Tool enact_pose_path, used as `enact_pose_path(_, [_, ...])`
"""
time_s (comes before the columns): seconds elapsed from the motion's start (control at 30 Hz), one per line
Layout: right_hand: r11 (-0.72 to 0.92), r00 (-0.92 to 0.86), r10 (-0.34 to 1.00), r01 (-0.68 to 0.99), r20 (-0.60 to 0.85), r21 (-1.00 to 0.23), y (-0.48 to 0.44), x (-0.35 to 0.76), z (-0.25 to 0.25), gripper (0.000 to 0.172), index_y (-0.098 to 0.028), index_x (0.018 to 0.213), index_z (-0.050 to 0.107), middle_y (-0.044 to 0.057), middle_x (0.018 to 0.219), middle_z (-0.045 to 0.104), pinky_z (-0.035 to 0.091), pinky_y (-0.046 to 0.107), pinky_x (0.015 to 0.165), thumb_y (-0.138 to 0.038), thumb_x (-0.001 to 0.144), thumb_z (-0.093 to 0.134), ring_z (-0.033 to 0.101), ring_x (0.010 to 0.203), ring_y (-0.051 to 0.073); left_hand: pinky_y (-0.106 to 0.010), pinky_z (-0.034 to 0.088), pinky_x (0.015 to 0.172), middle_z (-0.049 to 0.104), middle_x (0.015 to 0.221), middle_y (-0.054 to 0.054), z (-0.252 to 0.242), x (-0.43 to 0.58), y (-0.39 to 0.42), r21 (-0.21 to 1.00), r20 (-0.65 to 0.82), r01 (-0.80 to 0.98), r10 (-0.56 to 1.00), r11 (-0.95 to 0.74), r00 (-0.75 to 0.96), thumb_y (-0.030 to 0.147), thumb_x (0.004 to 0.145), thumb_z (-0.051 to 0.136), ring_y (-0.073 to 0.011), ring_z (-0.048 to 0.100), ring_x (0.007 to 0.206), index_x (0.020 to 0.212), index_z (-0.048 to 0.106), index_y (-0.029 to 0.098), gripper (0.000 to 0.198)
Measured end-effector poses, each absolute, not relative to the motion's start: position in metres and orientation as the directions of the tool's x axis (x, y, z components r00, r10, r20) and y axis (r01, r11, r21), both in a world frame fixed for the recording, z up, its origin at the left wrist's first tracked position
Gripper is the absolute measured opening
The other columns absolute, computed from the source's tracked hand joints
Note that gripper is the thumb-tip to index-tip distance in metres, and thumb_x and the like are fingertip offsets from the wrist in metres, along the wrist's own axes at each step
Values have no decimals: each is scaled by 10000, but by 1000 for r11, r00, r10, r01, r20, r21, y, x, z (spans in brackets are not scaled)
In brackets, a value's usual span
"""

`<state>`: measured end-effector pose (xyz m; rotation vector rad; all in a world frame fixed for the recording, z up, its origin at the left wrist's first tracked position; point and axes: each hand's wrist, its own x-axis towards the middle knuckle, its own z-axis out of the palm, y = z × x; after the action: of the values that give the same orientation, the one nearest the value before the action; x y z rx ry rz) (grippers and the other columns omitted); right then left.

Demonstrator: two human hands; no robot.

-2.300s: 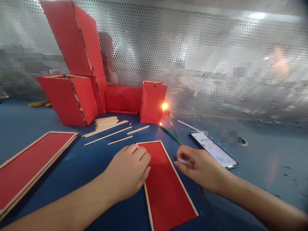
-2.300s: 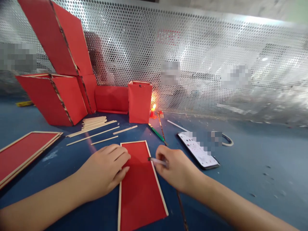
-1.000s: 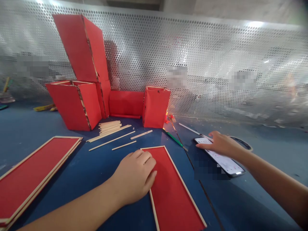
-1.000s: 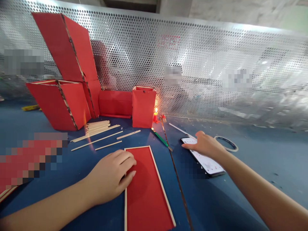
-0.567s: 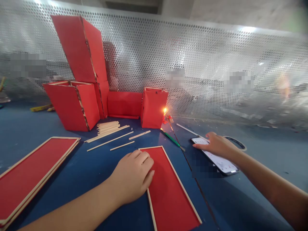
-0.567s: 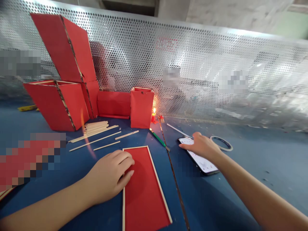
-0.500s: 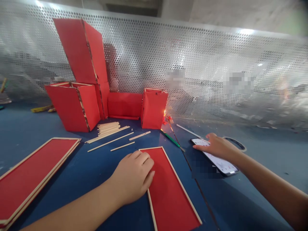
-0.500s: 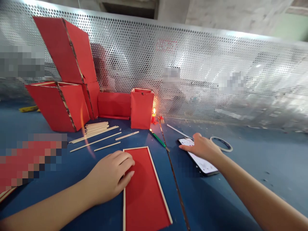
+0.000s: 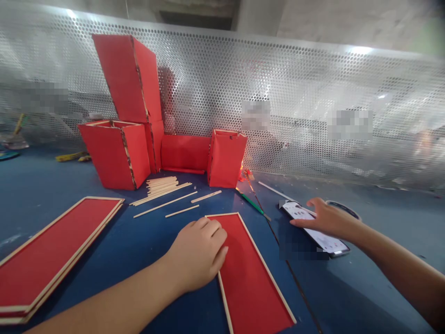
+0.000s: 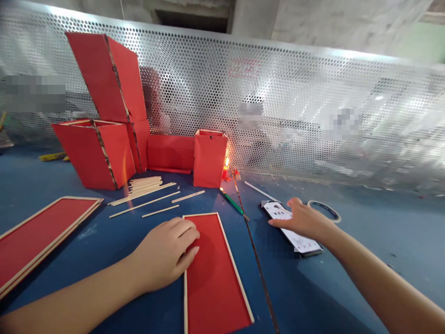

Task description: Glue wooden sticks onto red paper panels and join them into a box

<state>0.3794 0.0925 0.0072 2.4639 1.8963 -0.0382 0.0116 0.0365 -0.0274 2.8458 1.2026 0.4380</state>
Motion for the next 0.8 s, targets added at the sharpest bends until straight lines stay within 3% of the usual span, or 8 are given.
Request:
enact_pose_path(0.13, [-238,237,971,971,-43,-16,92,378,9,739,-26,1332,479,279,1166,690,438,344,748,-557,850,653,666,1061,379,-472,555,826,685,1070,-101,-27,11,36,127,247,700,706,-703,664,252,975,464,-297,617,969,1025,656,162,218])
enact_pose_path(0.3, [-240,238,970,970,-51,-34,90,374,12,701,-19,1313,484,248,1024,719,430,346,711,-536,867,647,700,887,347,-472,558,817,687,1060,-99,-26,11,35,124,249,697,702,-706,667,244,969,470,-296,619,961,1019,658,163,211])
enact_pose_path(0.57, [-224,222,974,972,-42,-64,90,376,12,771,-33,1359,450,252,1045,739,468,367,792,-542,830,686,698,1014,385,-427,560,820,684,1049,-75,-27,12,34,95,287,702,695,-706,660,276,968,504,-269,620,950,1013,660,179,189])
enact_pose_path(0.7, [-201,204,978,975,33,-90,89,383,11,905,-32,1426,413,283,1181,705,501,379,798,-584,776,716,703,1045,390,-428,533,867,668,1065,-80,-16,3,46,53,352,758,723,-650,595,372,1016,451,-267,603,954,1036,656,190,275])
enact_pose_path(0.8, [-175,192,962,979,193,-102,86,384,16,827,-76,1392,471,238,1228,706,523,342,784,-581,780,704,713,1059,347,-488,486,935,672,1067,-137,-6,-19,68,7,412,856,782,-516,468,270,1025,389,-313,602,1020,1028,655,153,291])
